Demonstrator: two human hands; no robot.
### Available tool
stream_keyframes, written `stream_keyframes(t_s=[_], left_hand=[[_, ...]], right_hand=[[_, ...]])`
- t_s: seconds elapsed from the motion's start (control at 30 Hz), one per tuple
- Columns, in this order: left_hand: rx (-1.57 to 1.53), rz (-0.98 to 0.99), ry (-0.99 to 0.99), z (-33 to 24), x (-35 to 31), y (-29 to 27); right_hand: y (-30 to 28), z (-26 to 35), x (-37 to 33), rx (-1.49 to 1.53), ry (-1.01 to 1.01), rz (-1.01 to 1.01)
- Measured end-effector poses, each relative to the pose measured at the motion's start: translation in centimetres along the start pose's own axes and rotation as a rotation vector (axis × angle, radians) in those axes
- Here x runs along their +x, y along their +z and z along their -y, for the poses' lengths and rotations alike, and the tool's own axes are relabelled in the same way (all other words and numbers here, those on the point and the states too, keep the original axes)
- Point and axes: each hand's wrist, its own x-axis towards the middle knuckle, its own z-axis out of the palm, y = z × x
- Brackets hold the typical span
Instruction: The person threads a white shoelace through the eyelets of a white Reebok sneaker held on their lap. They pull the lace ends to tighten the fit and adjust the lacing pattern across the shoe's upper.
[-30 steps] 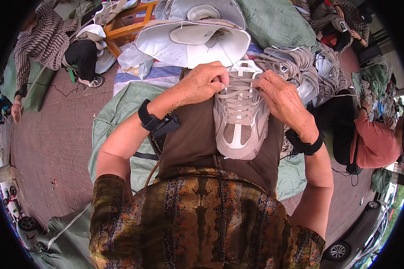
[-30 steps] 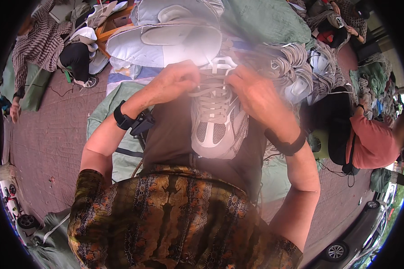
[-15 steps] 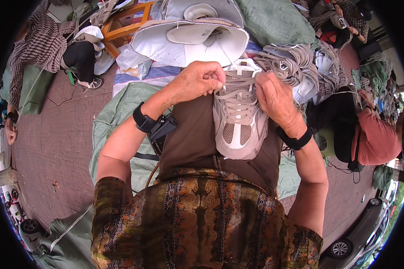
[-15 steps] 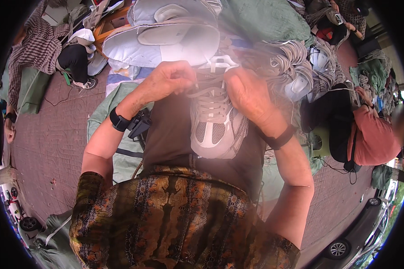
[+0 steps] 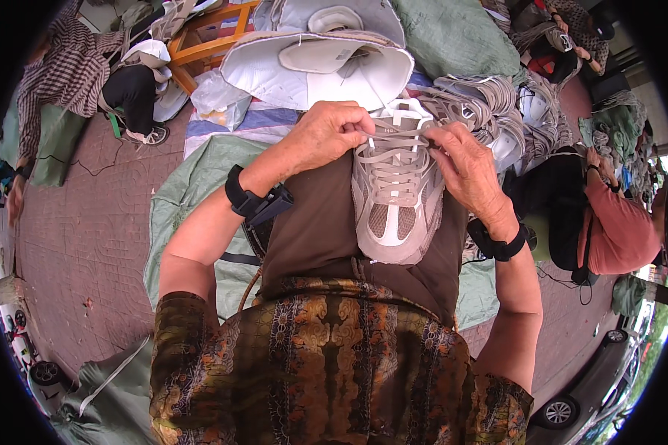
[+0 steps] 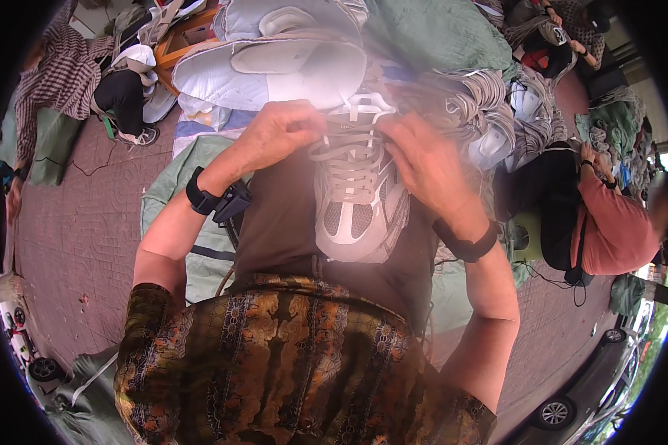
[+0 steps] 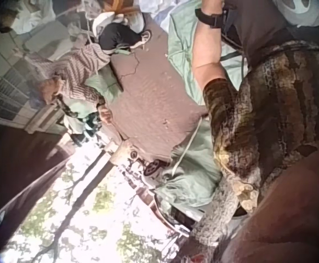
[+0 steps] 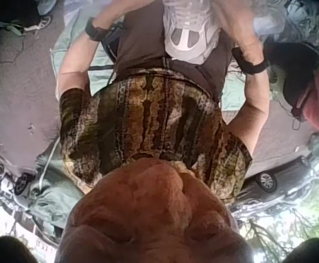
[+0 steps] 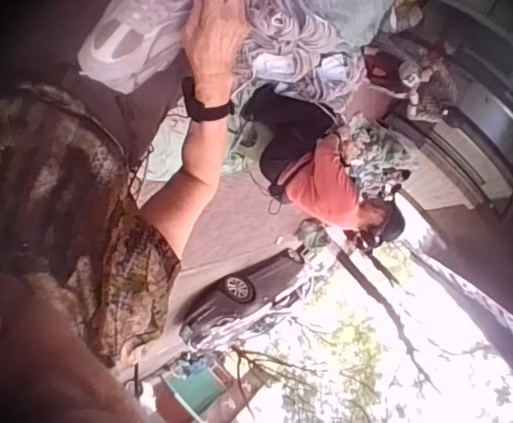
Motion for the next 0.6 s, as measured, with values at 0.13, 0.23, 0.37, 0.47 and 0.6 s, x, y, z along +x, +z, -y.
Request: stream_keyframes(t_s=[0.13, 0.23, 0.37, 0.47, 0.6], left_hand=[[0.527, -0.087, 0.335, -0.1, 0.0, 0.3], [0.737, -0.148, 0.508, 0.5, 0.2, 1.0], [0.848, -0.236, 0.568, 0.8, 0.8, 1.6], [0.847, -0.258, 0.534, 0.7, 0.9, 1.9], [0.482, -0.261, 0.359, 0.3, 0.4, 2.2]], right_hand=[[0.6, -0.3, 0.3, -0.037, -0.06, -0.003], [0.9, 0.3, 0.8, -0.067, -0.079, -0.025], [1.2, 0.0, 0.5, -0.118, -0.078, -0.05], [1.4, -0.1, 0.4, -0.128, -0.071, -0.118], [2.3, -0.9, -0.1, -0.229, -0.038, -0.162]])
